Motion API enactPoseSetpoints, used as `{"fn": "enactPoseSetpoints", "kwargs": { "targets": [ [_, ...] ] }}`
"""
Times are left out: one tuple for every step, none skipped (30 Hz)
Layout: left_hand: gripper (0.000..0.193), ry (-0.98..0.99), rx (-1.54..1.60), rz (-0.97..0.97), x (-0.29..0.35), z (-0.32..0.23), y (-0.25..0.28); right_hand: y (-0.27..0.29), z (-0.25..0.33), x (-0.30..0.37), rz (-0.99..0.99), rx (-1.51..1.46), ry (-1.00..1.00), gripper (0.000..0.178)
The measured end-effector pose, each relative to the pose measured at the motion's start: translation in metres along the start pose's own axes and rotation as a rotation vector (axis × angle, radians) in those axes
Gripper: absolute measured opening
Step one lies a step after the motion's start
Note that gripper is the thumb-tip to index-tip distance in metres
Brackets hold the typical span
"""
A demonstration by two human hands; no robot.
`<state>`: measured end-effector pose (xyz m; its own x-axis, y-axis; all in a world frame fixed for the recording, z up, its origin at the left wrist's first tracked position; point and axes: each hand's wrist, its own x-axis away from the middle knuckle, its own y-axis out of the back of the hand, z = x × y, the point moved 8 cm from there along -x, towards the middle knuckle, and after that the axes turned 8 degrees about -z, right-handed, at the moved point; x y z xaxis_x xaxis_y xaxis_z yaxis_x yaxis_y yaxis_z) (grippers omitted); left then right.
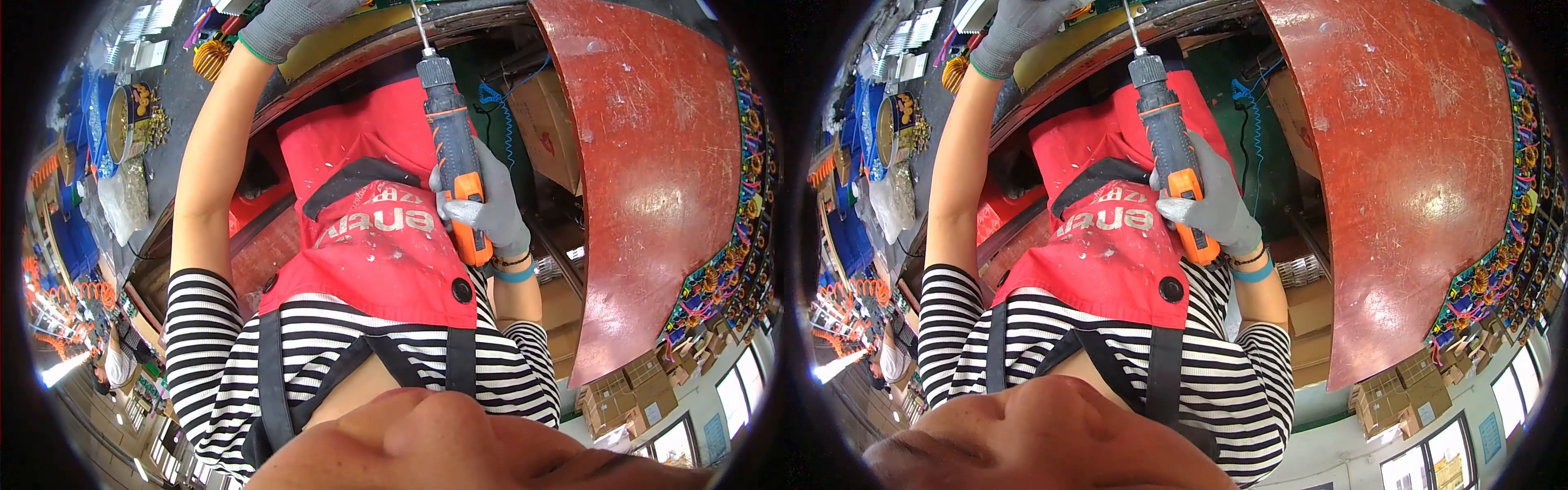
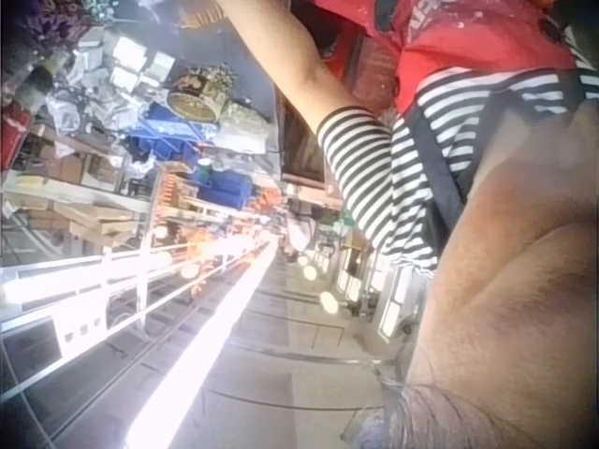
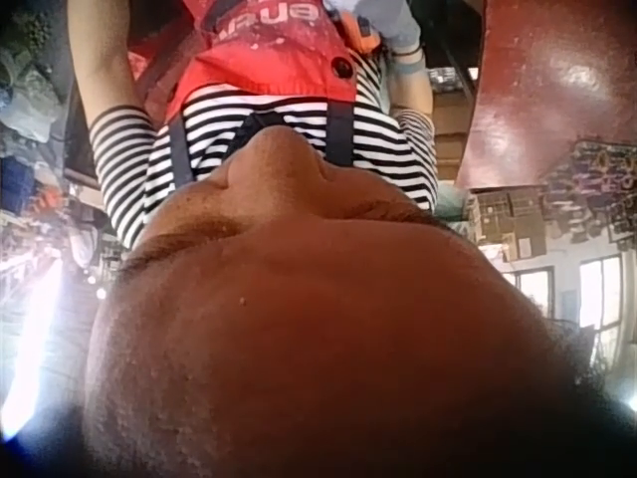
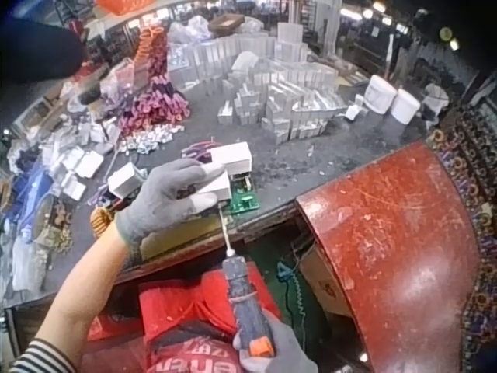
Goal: The person assembles electronic components and heatsinks onto printed circuit boards by securing them with screws using a power screwdriver.
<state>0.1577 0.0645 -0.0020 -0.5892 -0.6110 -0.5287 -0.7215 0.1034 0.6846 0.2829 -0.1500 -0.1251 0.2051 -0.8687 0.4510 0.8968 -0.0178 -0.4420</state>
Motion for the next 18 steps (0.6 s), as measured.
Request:
{"fn": "enactPoseSetpoints", "kwargs": {
  "targets": [
    [0.043, -0.017, -0.008, -0.012, 0.001, -0.002, 0.004, -0.001, 0.001, -0.001, -0.005, 0.001, 0.008, 0.065],
    [0.043, -0.012, -0.016, -0.012, 0.001, -0.002, 0.007, -0.003, 0.002, -0.001, 0.004, 0.0, 0.005, 0.065],
    [0.043, 0.004, -0.008, 0.006, 0.001, -0.001, 0.005, -0.002, 0.002, -0.001, -0.005, 0.003, -0.006, 0.065],
    [0.042, 0.02, -0.001, 0.023, 0.001, 0.001, 0.004, -0.001, 0.001, -0.001, -0.012, 0.006, -0.017, 0.064],
    [0.042, 0.02, -0.001, 0.024, 0.002, 0.005, 0.003, -0.001, -0.001, -0.001, -0.012, 0.006, -0.018, 0.064],
    [0.045, -0.031, -0.026, 0.011, 0.001, 0.004, 0.003, 0.0, -0.001, -0.002, -0.028, 0.102, 0.032, 0.063],
    [0.047, -0.083, -0.053, -0.001, 0.001, 0.003, 0.003, -0.001, 0.001, -0.003, -0.042, 0.198, 0.082, 0.062],
    [0.047, -0.082, -0.055, 0.0, 0.002, 0.003, 0.005, -0.005, 0.001, -0.003, -0.039, 0.197, 0.083, 0.062],
    [0.051, -0.117, -0.089, 0.008, 0.001, -0.003, 0.002, -0.006, 0.003, -0.001, -0.069, 0.199, 0.102, 0.061],
    [0.055, -0.152, -0.123, 0.017, 0.0, -0.007, -0.001, -0.005, 0.006, 0.002, -0.099, 0.202, 0.121, 0.06],
    [0.055, -0.157, -0.114, 0.017, -0.001, -0.008, -0.004, -0.003, 0.005, 0.004, -0.111, 0.197, 0.088, 0.058],
    [0.057, -0.172, -0.135, 0.009, -0.001, -0.01, -0.003, -0.004, 0.006, 0.004, -0.107, 0.196, 0.09, 0.058],
    [0.058, -0.187, -0.153, 0.0, 0.0, -0.011, -0.001, -0.005, 0.007, 0.003, -0.103, 0.227, 0.109, 0.058],
    [0.058, -0.188, -0.155, 0.0, 0.0, -0.011, -0.002, -0.006, 0.008, 0.003, -0.101, 0.259, 0.127, 0.058],
    [0.057, -0.175, -0.173, -0.005, 0.001, -0.009, -0.002, -0.007, 0.008, 0.003, -0.098, 0.259, 0.128, 0.058],
    [0.055, -0.162, -0.19, -0.01, 0.001, -0.008, -0.003, -0.007, 0.007, 0.003, -0.098, 0.24, 0.125, 0.057],
    [0.055, -0.162, -0.192, -0.011, 0.0, -0.01, -0.002, -0.007, 0.006, 0.003, -0.097, 0.22, 0.122, 0.057],
    [0.055, -0.13, -0.204, 0.013, -0.001, -0.009, -0.003, -0.007, 0.006, 0.002, -0.1, 0.22, 0.122, 0.057]
  ]
}}
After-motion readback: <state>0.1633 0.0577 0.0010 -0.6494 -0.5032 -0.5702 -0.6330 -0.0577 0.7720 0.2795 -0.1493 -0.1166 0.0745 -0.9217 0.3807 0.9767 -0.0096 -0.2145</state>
